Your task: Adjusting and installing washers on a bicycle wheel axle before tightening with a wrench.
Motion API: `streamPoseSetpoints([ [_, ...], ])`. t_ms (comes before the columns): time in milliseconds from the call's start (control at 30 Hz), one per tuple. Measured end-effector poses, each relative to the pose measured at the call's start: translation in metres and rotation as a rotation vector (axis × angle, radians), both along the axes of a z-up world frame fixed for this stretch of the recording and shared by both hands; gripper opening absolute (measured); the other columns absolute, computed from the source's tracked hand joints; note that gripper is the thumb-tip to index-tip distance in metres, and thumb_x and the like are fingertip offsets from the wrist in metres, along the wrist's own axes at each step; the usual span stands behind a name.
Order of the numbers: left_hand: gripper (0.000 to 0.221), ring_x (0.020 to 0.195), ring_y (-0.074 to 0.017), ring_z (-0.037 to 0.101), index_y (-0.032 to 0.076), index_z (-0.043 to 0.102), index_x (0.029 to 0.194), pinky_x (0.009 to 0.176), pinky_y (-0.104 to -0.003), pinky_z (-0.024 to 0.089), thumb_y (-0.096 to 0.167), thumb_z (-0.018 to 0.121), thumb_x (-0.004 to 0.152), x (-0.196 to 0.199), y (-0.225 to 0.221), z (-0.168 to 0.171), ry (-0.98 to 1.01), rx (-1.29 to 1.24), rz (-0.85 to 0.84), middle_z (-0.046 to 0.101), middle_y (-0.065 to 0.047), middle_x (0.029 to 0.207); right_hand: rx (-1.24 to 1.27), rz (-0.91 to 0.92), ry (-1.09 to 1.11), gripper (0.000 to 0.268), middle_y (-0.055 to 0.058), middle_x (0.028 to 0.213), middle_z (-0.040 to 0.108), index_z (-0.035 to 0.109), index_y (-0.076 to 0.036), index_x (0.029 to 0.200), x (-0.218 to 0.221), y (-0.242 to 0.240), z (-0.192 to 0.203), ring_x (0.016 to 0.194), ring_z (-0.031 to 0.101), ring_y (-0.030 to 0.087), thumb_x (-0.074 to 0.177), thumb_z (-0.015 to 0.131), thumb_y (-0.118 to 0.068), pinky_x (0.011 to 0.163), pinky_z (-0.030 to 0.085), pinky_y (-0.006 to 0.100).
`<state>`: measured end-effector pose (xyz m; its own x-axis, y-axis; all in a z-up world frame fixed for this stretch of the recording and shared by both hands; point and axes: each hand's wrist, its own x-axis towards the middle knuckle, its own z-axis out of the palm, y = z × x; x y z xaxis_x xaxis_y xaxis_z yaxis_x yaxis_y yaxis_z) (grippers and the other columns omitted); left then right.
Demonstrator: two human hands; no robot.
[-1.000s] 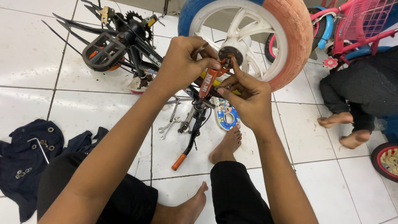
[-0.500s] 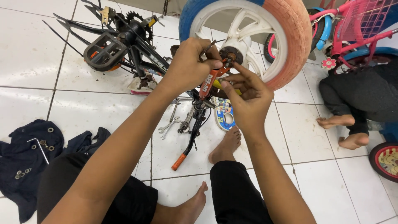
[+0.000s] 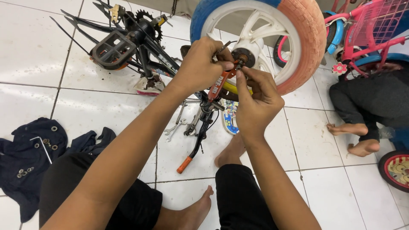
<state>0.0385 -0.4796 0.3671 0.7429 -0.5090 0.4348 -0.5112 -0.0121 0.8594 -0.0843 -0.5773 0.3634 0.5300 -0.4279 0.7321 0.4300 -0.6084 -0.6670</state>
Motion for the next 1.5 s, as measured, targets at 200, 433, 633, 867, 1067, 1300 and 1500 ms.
streamPoseSetpoints([
  [200, 0.011, 0.079, -0.0143, 0.067, 0.011, 0.077, 0.078, 0.069, -0.031, 0.054, 0.003, 0.07, 0.083, -0.008, 0.004, 0.006, 0.061, 0.029, 0.046, 0.073, -0.001, 0.077, -0.202, -0.124, -0.073, 0.009, 0.014, 0.101, 0.069, 0.075, 0.004, 0.104, 0.002, 0.006, 0.001, 0.097, 0.069, 0.02, 0.096, 0.075, 0.008, 0.081, 0.061, 0.026],
  [433, 0.004, 0.074, -0.0285, 0.072, 0.002, 0.077, 0.085, 0.068, -0.038, 0.056, -0.002, 0.076, 0.083, -0.006, 0.008, -0.006, -0.101, -0.148, 0.027, 0.07, -0.012, 0.071, -0.248, -0.039, -0.139, 0.016, 0.018, 0.099, 0.063, 0.076, 0.006, 0.105, 0.009, -0.004, -0.005, 0.092, 0.073, 0.028, 0.091, 0.078, 0.014, 0.074, 0.063, 0.035],
  [633, 0.003, 0.073, -0.0296, 0.073, 0.003, 0.077, 0.084, 0.067, -0.039, 0.056, 0.0, 0.076, 0.082, -0.009, 0.009, -0.006, -0.076, -0.137, 0.035, 0.071, -0.012, 0.071, -0.28, -0.026, -0.135, 0.018, 0.018, 0.1, 0.06, 0.075, 0.008, 0.107, 0.01, -0.006, -0.004, 0.093, 0.072, 0.029, 0.091, 0.077, 0.015, 0.076, 0.063, 0.036],
  [867, 0.004, 0.074, -0.0304, 0.074, 0.004, 0.078, 0.084, 0.069, -0.04, 0.056, 0.002, 0.076, 0.083, -0.01, 0.009, -0.005, -0.063, -0.136, 0.051, 0.072, -0.011, 0.072, -0.283, -0.001, -0.141, 0.017, 0.015, 0.101, 0.059, 0.073, 0.008, 0.106, 0.01, -0.009, -0.006, 0.092, 0.073, 0.029, 0.091, 0.077, 0.015, 0.076, 0.062, 0.035],
  [1067, 0.003, 0.074, -0.0305, 0.074, 0.005, 0.078, 0.084, 0.069, -0.04, 0.056, 0.002, 0.077, 0.083, -0.01, 0.009, -0.005, -0.068, -0.128, 0.059, 0.072, -0.011, 0.072, -0.546, -0.107, -0.176, 0.016, 0.014, 0.099, 0.062, 0.077, 0.006, 0.102, 0.01, -0.014, -0.002, 0.086, 0.074, 0.029, 0.089, 0.081, 0.015, 0.071, 0.063, 0.035],
  [1300, 0.006, 0.074, -0.0297, 0.073, 0.004, 0.078, 0.085, 0.068, -0.038, 0.055, -0.001, 0.075, 0.084, -0.011, 0.01, -0.005, -0.069, -0.133, 0.047, 0.072, -0.012, 0.073, -0.689, -0.156, -0.196, 0.017, 0.016, 0.098, 0.062, 0.077, 0.008, 0.103, 0.01, -0.013, 0.002, 0.079, 0.074, 0.029, 0.089, 0.081, 0.016, 0.067, 0.062, 0.034],
  [1500, 0.007, 0.073, -0.0279, 0.072, 0.003, 0.078, 0.085, 0.066, -0.037, 0.055, -0.002, 0.074, 0.084, -0.01, 0.008, -0.005, -0.077, -0.14, 0.047, 0.071, -0.012, 0.072, -0.769, -0.182, -0.119, 0.015, 0.017, 0.096, 0.06, 0.077, 0.011, 0.105, 0.009, -0.01, 0.008, 0.076, 0.074, 0.03, 0.091, 0.076, 0.017, 0.065, 0.062, 0.035],
])
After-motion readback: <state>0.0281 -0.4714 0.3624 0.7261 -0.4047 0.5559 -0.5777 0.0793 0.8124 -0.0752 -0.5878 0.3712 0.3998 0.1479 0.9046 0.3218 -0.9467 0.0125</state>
